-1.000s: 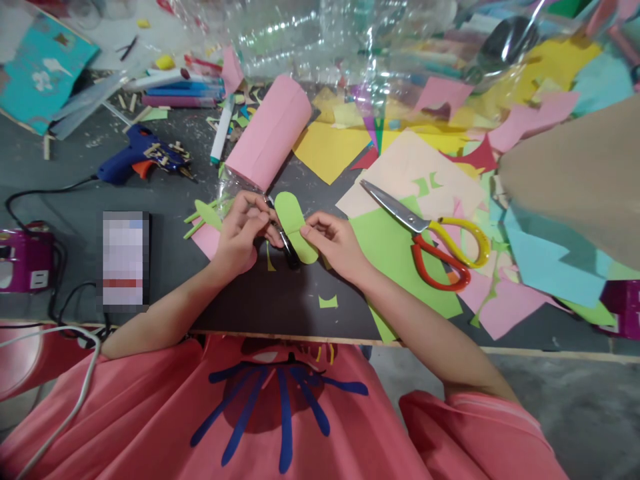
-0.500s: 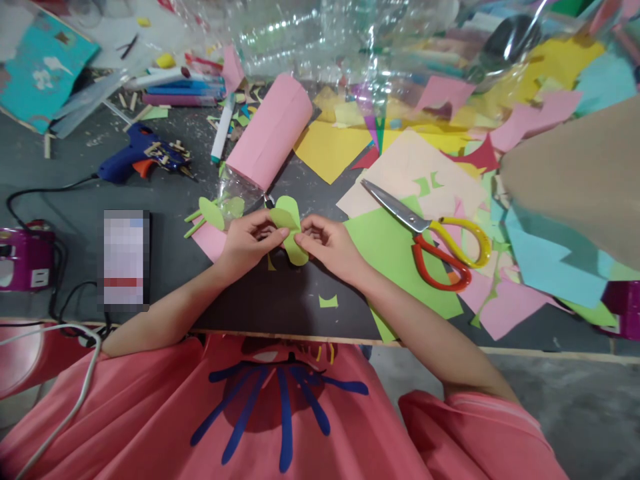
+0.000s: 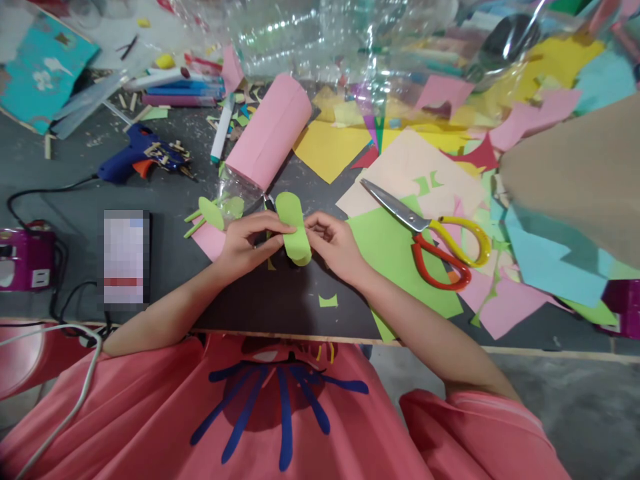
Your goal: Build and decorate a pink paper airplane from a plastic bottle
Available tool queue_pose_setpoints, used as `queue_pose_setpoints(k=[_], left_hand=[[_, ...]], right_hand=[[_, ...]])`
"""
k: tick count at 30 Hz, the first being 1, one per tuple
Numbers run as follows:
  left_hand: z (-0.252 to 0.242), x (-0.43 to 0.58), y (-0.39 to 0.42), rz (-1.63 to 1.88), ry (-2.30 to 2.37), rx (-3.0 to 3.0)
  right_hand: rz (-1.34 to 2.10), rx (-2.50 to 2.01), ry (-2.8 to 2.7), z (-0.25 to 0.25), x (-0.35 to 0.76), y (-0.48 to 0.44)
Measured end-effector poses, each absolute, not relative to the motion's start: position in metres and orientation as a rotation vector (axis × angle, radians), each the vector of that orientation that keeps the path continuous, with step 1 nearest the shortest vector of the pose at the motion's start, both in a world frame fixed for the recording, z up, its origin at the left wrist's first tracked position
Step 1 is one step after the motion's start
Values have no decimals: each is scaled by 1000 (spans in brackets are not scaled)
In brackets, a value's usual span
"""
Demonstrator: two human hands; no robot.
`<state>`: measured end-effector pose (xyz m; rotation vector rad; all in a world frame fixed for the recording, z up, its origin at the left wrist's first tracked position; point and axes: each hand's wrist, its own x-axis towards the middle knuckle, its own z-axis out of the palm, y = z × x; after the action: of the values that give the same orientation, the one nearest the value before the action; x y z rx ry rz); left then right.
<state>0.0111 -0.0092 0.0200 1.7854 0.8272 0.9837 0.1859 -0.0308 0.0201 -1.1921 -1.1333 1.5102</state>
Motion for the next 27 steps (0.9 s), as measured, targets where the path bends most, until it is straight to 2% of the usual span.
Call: queue_pose_setpoints(k=[8, 27], left_hand=[[26, 17, -10, 793, 1002, 1492], [21, 19, -8, 829, 1003, 1226]], right_hand=[[1416, -1271, -1193, 24, 184, -35], [1534, -1230, -1208, 26, 190, -32]])
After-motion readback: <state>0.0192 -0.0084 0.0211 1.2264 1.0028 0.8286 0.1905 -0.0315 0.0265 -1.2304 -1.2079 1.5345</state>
